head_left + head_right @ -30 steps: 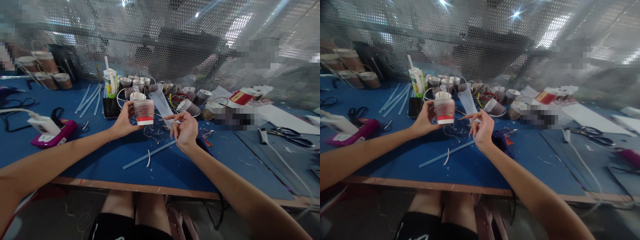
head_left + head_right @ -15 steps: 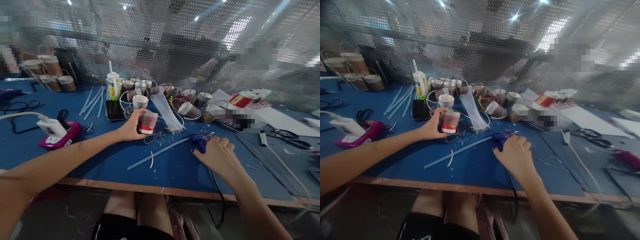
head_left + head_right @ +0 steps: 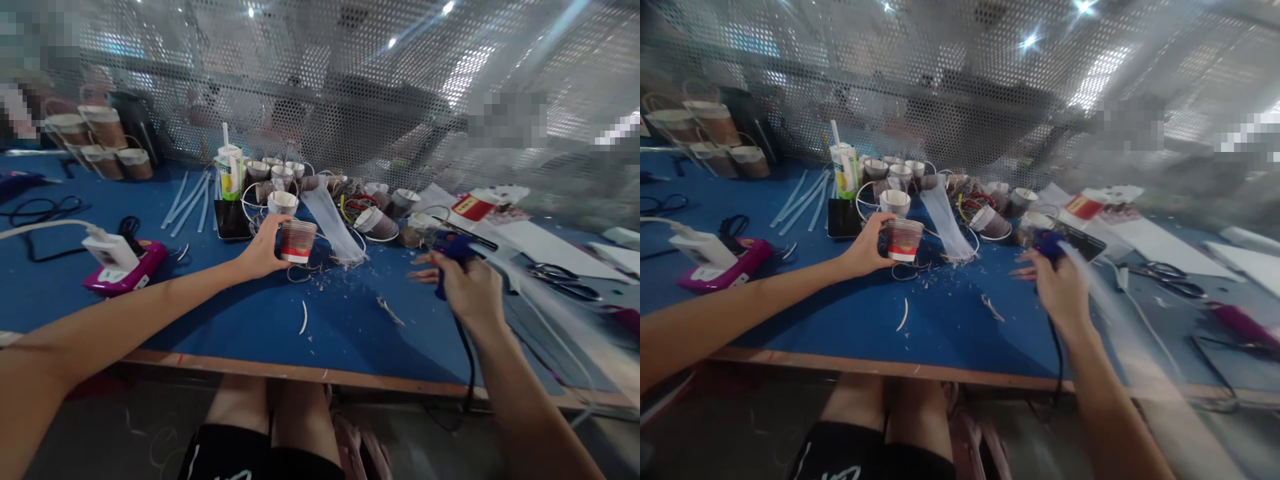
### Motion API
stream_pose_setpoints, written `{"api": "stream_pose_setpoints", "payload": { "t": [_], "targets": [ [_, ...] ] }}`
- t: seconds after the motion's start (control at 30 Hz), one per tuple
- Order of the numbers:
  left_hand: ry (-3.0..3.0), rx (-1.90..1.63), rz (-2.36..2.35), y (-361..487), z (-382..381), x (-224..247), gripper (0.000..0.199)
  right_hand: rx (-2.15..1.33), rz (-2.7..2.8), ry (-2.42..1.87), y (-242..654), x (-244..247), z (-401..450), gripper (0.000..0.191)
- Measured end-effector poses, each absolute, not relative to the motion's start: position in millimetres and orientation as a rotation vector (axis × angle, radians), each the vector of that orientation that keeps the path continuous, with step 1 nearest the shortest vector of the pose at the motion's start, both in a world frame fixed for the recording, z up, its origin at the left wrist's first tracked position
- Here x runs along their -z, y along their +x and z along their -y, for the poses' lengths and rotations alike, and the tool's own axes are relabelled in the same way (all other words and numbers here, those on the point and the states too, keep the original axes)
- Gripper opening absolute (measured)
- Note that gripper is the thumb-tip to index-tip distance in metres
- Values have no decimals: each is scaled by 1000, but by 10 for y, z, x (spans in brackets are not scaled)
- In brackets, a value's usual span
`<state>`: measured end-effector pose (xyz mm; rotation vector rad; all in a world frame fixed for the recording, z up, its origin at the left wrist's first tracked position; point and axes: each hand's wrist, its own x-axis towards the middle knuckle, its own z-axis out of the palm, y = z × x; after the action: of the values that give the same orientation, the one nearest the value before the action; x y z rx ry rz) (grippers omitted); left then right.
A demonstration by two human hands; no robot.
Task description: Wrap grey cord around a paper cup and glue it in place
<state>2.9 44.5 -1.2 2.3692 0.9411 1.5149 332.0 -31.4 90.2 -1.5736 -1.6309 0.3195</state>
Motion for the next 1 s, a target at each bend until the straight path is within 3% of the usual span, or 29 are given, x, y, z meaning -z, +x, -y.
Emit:
{"api": "stream_pose_setpoints", "payload": {
  "t": [0.23,0.37,1.0],
  "targets": [
    [2358,-1527,-999,25,-486,55,78,-969,1595,-1138,2861,-1038,200,38],
    [2400,-1552,-1014,24,-467,42,77,-1155,1703,-1109,2514,-886,185,43],
    [2380,-1475,-1075,10,-441,12,78,-1035,1675,-1361,2400,-662,188,47]
  ]
}}
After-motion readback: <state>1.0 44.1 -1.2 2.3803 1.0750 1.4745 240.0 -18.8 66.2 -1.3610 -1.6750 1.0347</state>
